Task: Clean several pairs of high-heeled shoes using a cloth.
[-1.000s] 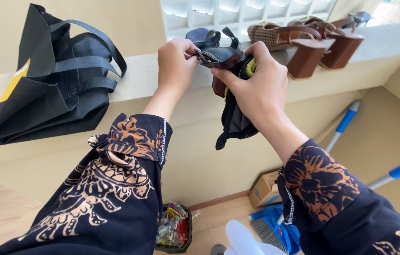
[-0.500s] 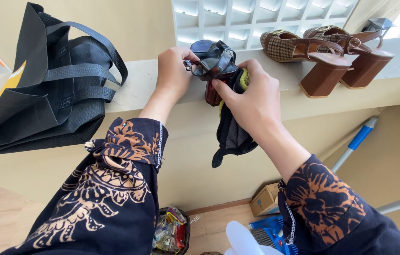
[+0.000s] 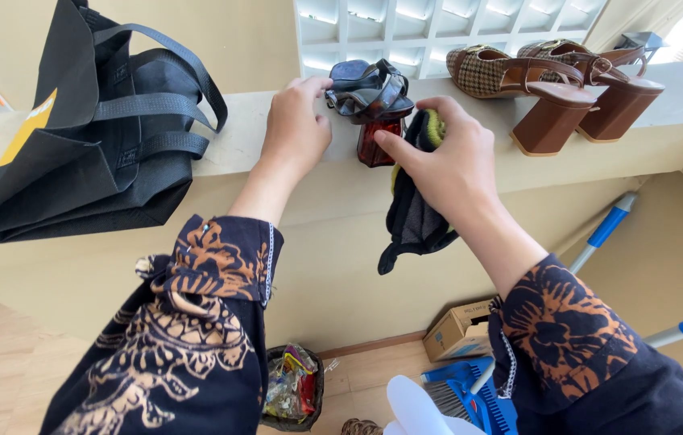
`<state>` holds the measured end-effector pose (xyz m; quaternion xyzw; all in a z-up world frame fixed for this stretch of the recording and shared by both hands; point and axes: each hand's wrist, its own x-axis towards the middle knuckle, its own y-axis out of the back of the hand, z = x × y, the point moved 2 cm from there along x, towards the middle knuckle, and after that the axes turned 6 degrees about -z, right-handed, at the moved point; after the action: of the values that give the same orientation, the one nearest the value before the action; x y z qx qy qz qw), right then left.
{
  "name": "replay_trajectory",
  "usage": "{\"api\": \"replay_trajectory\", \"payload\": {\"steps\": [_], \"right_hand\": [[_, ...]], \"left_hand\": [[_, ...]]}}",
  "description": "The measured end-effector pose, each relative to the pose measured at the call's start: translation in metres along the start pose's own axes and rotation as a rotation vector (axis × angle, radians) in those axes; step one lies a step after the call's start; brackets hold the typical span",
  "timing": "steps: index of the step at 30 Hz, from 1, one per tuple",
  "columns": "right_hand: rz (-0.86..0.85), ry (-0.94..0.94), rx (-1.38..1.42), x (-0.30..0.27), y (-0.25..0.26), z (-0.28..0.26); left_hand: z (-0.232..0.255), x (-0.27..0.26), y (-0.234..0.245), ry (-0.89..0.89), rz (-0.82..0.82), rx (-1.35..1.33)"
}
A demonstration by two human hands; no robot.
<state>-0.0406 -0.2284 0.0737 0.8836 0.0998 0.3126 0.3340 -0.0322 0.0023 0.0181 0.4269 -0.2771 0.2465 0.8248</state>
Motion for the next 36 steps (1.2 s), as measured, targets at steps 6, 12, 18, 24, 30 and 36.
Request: {"api": "replay_trajectory", "payload": {"steps": [6,12,18,24,30,36], "right_hand": [[0.044,-0.011,0.082,-0.043,0.017,0.015],[0.127,-0.328,0.327,-0.120,0.029,0.017],[0.084,-0.660,1.080,-0.231,0.054,0.033],[0.147,-0.707,1.177,-0.333,0.099,-0.003],[0.328,-0.766,1.001,-0.424,0.151,0.005],[0.545,-0.803,0.591,-0.540,0.239,0.035]], "left_hand": [[0.067,-0.063,0.034,0.055,0.304,0.151],[0.121,-0.155,0.011,0.131,0.206,-0.077],[0.174,-0.267,-0.050,0.584,-0.193,-0.663],[0.257,-0.335,-0.043,0.600,-0.459,-1.030],[0.336,-0.374,-0.047,0.505,-0.679,-1.223],[0.451,-0.415,-0.091,0.364,-0.992,-1.351]]}}
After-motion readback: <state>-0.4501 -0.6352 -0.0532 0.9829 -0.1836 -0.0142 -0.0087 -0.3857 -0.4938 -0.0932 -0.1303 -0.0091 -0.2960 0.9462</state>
